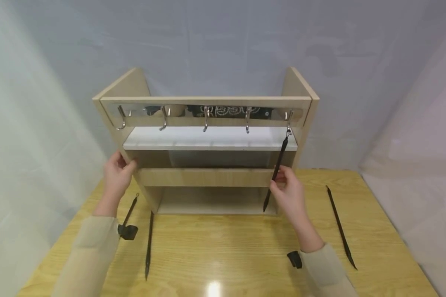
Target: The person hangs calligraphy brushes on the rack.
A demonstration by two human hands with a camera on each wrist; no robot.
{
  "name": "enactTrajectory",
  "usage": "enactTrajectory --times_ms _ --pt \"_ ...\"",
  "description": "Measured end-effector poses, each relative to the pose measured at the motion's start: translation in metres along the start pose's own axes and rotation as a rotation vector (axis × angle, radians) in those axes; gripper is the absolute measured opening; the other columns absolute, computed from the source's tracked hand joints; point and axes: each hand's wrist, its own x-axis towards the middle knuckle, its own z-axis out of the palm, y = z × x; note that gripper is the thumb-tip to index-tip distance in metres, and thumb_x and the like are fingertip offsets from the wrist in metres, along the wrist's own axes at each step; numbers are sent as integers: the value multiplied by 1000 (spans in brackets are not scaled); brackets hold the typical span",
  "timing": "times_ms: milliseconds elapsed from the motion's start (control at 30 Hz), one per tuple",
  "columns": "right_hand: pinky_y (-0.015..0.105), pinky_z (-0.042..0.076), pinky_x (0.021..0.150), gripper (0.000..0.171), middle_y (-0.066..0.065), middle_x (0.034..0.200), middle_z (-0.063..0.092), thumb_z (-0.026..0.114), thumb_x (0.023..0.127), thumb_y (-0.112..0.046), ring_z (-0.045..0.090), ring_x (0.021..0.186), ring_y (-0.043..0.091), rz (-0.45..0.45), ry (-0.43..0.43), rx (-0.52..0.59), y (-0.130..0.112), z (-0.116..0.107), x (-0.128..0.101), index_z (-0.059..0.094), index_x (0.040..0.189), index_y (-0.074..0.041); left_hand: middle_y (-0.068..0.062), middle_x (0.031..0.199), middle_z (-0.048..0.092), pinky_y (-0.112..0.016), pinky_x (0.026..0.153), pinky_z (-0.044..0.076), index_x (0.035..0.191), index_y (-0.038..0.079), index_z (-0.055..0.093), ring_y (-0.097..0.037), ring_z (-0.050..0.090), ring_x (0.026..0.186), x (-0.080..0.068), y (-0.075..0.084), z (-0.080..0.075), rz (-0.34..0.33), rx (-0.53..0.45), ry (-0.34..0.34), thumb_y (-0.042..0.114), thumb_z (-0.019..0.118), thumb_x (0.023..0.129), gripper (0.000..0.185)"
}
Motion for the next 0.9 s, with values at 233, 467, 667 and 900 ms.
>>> enactTrajectory --times_ms 233,467,667,900 --pt "8 45 61 30 19 89 59 58 76 9 54 77 14 25 27 46 1 5 1 53 105 8 -24 113 52 -41 84 46 113 -9 49 -32 51 105 1 -2 -3 5 9 8 -3 51 81 33" --pt "7 42 60 24 18 90 58 58 78 5 55 80 22 35 18 18 6 7 1 53 102 7 -22 111 53 -43 83 46 112 -8 51 -30 52 104 -1 -2 -4 25 7 14 -3 51 81 32" --pt "8 39 59 23 17 90 57 58 79 2 56 81 25 39 19 -10 8 8 2 53 101 6 -21 112 52 -43 84 45 116 -6 50 -30 51 106 -2 -1 -5 26 -2 -1 -2 50 82 34" --pt "8 42 60 24 18 93 58 59 79 2 53 81 21 81 17 37 6 6 1 53 102 6 -22 116 51 -43 86 44 118 -6 49 -32 49 108 -1 -2 -5 6 -10 -3 -2 51 82 36"
